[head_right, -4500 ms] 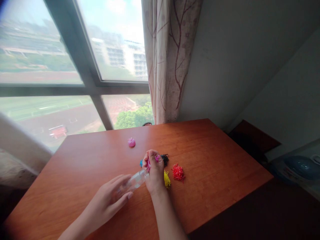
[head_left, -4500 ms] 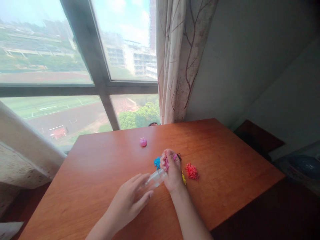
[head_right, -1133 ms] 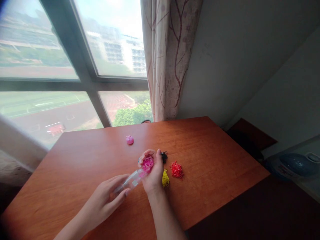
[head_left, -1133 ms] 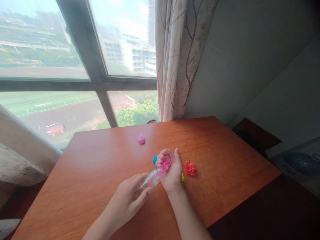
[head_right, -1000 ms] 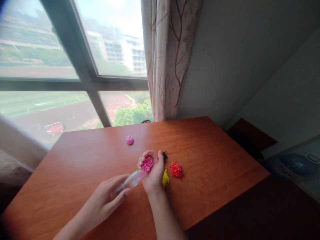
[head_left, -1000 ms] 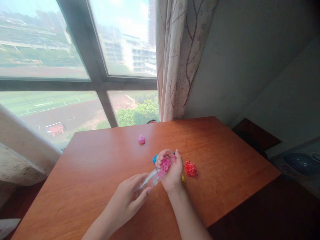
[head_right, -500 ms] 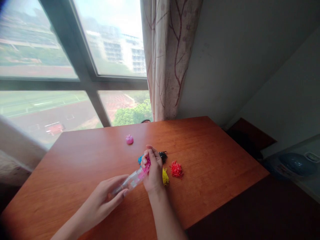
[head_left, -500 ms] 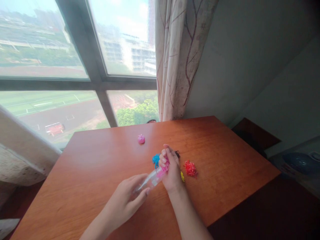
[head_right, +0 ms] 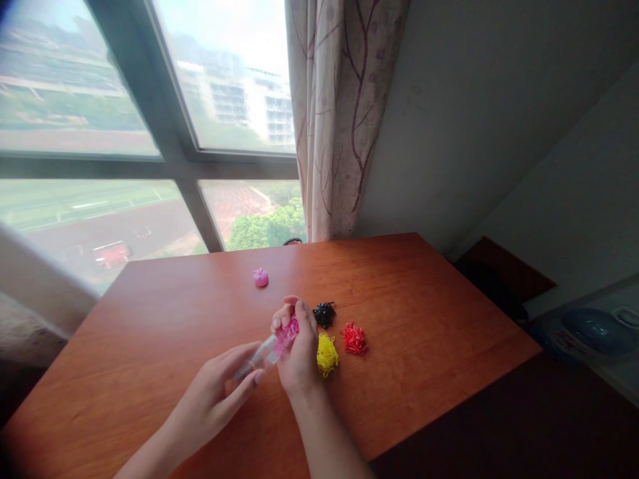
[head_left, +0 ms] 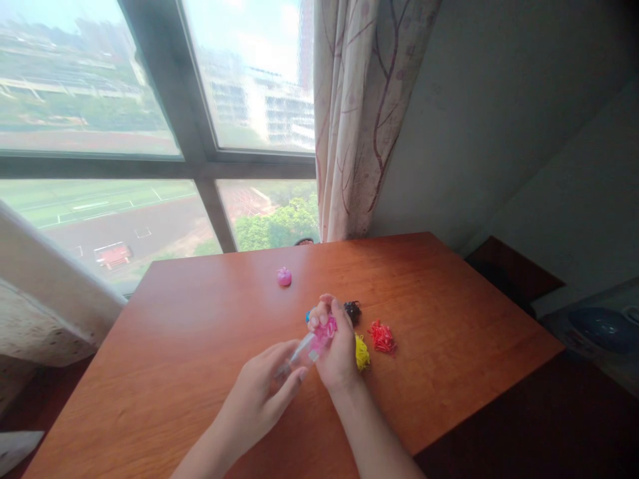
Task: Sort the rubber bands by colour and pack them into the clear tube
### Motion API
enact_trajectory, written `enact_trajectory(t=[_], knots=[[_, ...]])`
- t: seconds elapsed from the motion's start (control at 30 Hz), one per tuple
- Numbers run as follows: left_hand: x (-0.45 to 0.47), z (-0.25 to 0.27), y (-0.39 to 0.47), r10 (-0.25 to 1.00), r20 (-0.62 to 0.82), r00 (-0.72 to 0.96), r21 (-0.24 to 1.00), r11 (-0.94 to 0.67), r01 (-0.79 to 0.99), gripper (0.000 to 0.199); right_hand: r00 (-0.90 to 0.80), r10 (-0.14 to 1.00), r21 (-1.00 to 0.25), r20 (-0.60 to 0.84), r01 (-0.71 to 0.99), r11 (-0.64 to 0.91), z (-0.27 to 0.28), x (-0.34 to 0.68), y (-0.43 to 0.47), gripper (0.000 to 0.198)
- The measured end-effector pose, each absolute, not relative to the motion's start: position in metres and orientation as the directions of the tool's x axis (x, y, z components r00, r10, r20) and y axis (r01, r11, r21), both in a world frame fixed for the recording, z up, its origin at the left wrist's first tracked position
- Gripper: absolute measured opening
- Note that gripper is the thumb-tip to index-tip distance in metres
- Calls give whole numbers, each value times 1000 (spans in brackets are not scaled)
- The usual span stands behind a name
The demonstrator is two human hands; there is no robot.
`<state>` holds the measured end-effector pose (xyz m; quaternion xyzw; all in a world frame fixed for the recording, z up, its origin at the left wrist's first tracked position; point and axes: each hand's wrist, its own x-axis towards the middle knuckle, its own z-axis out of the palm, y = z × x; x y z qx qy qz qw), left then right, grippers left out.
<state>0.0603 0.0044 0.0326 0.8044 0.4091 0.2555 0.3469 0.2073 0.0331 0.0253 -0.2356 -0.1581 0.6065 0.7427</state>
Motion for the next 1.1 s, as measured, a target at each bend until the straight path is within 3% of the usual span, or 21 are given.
enact_trajectory(t=[0.23,0.77,1.0,1.1], knots=[[61,32,5,844,143,517,784,-415,461,27,198,980,-481,11,-858,179,24,208,30,19],[59,33,5,864,101,493,811,-359,463,31,224,974,-549,36,-810,207,26,209,28,12],[59,38,5,872,32,489,833,-294,469,35,186,981,-536,-53,-834,129,27,209,29,7],[59,41,6,876,15,483,851,-265,454,35,182,980,-529,-77,-841,115,26,208,29,15]])
